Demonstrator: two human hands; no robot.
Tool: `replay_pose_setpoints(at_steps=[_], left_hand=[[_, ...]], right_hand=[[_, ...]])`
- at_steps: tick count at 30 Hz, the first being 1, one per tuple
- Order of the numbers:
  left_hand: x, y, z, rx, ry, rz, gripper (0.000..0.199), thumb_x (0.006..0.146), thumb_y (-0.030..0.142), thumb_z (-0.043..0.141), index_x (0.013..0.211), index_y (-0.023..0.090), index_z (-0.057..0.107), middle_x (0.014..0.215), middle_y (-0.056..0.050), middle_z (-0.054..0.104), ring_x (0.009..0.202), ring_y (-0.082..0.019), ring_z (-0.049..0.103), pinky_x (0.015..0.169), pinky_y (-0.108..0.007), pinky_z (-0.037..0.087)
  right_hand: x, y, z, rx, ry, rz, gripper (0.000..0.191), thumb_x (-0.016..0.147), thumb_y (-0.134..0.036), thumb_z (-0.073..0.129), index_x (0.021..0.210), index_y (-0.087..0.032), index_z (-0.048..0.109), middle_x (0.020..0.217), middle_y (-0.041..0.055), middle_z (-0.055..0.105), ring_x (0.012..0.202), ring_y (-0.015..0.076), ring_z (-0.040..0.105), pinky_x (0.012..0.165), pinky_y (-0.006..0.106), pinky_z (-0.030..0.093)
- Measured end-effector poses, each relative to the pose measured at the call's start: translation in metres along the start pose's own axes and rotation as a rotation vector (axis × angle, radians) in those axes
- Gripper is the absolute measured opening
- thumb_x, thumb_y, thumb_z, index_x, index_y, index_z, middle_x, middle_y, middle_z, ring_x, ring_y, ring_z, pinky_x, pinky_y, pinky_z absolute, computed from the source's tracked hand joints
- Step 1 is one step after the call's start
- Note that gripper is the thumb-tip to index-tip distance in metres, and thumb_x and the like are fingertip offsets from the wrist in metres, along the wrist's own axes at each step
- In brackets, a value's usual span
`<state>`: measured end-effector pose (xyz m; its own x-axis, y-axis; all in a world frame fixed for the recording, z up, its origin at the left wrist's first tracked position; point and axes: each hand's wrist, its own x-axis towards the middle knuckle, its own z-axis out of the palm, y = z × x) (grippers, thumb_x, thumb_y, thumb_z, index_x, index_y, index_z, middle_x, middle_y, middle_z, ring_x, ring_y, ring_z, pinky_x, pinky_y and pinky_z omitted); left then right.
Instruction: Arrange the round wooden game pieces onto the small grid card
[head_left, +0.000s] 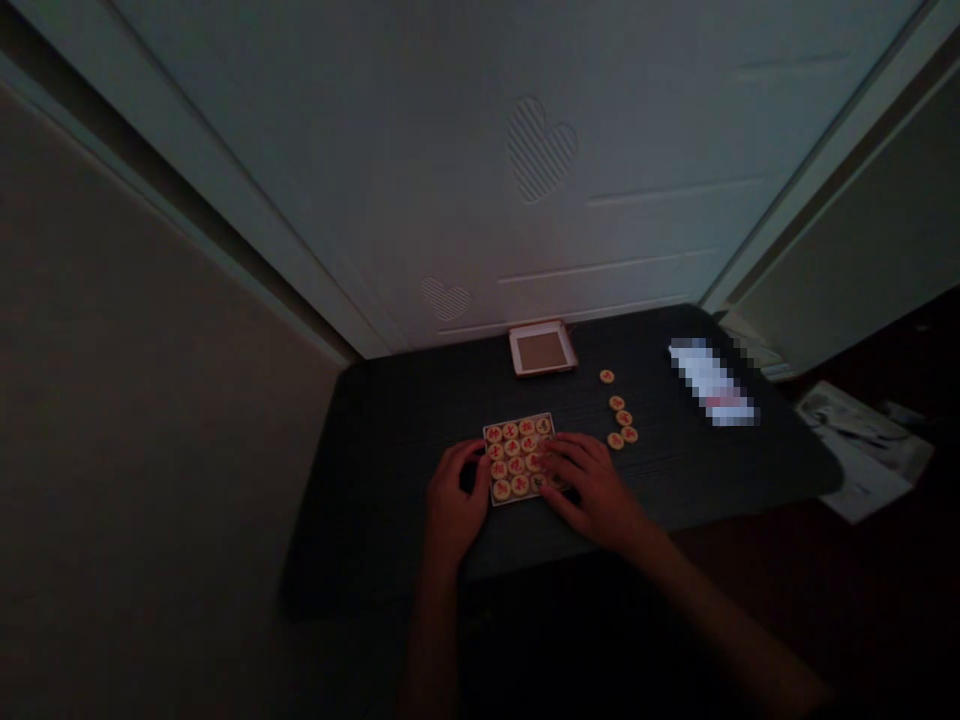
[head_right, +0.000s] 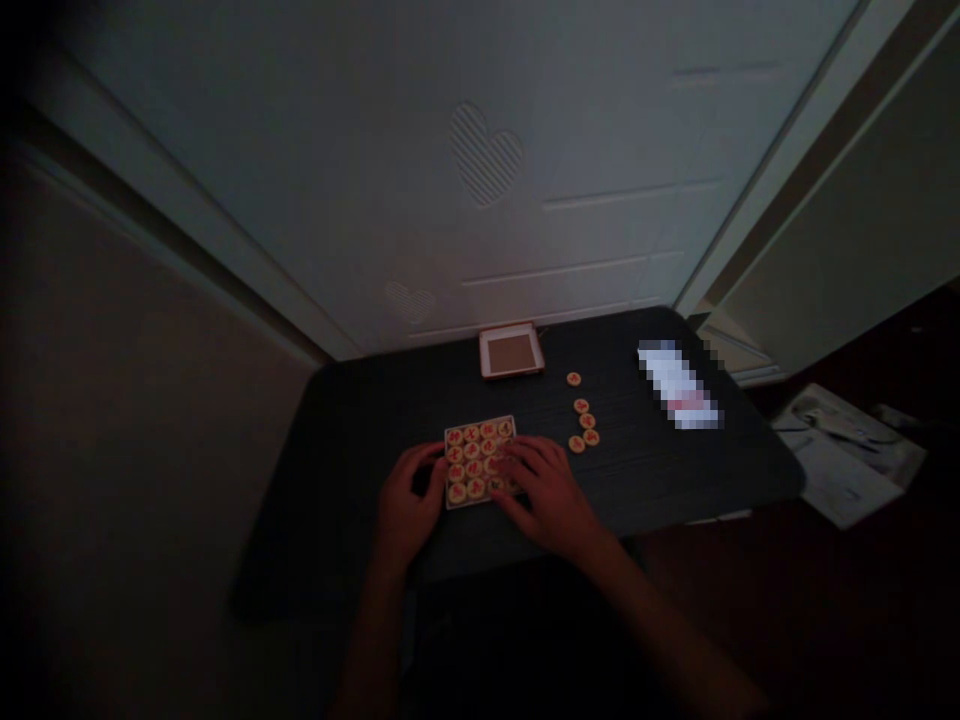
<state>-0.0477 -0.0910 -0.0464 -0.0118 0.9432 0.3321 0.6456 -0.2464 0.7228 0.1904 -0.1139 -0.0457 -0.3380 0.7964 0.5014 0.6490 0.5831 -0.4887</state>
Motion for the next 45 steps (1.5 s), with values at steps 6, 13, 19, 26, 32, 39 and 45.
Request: replay_pose_setpoints(at_steps=[6, 13, 19, 26, 32, 39, 45], left_hand=[[0.001, 0.0, 0.0, -0.006, -0.005, 0.017, 0.019, 0.096, 0.03, 0.06, 0.11, 0.024, 0.07, 0.116, -0.007, 0.07, 0.106, -0.023, 0.069, 0.097, -0.041, 0.056], [0.001, -0.003, 0.001, -0.016, -0.006, 0.061, 0.013, 0.094, 0.03, 0.064, 0.103, 0.024, 0.071, 0.115, -0.006, 0.07, 0.107, -0.022, 0.068, 0.098, -0.041, 0.055], [0.002, -0.001, 0.0, -0.02, -0.002, 0.044, 0.016, 0.095, 0.033, 0.064, 0.104, 0.023, 0.071, 0.115, -0.007, 0.07, 0.108, -0.023, 0.067, 0.1, -0.042, 0.054], [0.002, 0.001, -0.001, -0.028, 0.005, 0.015, 0.017, 0.096, 0.034, 0.062, 0.104, 0.023, 0.071, 0.114, -0.007, 0.071, 0.108, -0.023, 0.067, 0.1, -0.042, 0.053], [0.004, 0.0, 0.0, -0.015, 0.014, 0.006, 0.018, 0.096, 0.035, 0.061, 0.103, 0.022, 0.072, 0.113, -0.007, 0.07, 0.108, -0.024, 0.066, 0.099, -0.043, 0.053], [0.003, 0.0, -0.001, 0.005, 0.026, 0.032, 0.017, 0.096, 0.033, 0.061, 0.103, 0.022, 0.071, 0.113, -0.007, 0.071, 0.107, -0.023, 0.067, 0.1, -0.043, 0.053], [0.002, -0.001, -0.002, 0.02, 0.045, 0.044, 0.018, 0.097, 0.034, 0.059, 0.104, 0.022, 0.071, 0.112, -0.008, 0.071, 0.107, -0.024, 0.067, 0.1, -0.044, 0.053]], right_hand=[[-0.001, 0.001, 0.002, -0.002, 0.015, 0.006, 0.04, 0.094, -0.032, 0.068, 0.133, -0.027, 0.063, 0.132, 0.0095, 0.067, 0.131, 0.0308, 0.054, 0.108, 0.057, 0.046], [0.0, 0.0, 0.001, 0.019, 0.021, 0.011, 0.038, 0.094, -0.032, 0.068, 0.131, -0.028, 0.065, 0.132, 0.0096, 0.067, 0.13, 0.0305, 0.055, 0.107, 0.055, 0.047], [-0.002, -0.001, -0.003, 0.068, 0.094, 0.07, 0.027, 0.096, -0.03, 0.064, 0.122, -0.028, 0.069, 0.126, 0.0081, 0.07, 0.126, 0.029, 0.058, 0.107, 0.054, 0.048], [-0.018, 0.038, -0.038, -0.029, 0.248, 0.185, 0.023, 0.096, -0.027, 0.06, 0.118, -0.027, 0.07, 0.122, 0.0087, 0.071, 0.12, 0.0287, 0.062, 0.107, 0.054, 0.048], [-0.035, 0.077, -0.071, -0.148, 0.203, 0.219, 0.026, 0.095, -0.024, 0.058, 0.119, -0.025, 0.069, 0.123, 0.0092, 0.07, 0.118, 0.0295, 0.061, 0.105, 0.055, 0.048], [-0.04, 0.085, -0.067, -0.164, 0.148, 0.191, 0.031, 0.092, -0.021, 0.058, 0.121, -0.026, 0.069, 0.13, 0.0089, 0.066, 0.121, 0.0307, 0.058, 0.105, 0.056, 0.048], [-0.04, 0.084, -0.068, -0.16, 0.143, 0.18, 0.032, 0.092, -0.021, 0.059, 0.122, -0.027, 0.069, 0.131, 0.0081, 0.066, 0.123, 0.0308, 0.057, 0.106, 0.056, 0.048]])
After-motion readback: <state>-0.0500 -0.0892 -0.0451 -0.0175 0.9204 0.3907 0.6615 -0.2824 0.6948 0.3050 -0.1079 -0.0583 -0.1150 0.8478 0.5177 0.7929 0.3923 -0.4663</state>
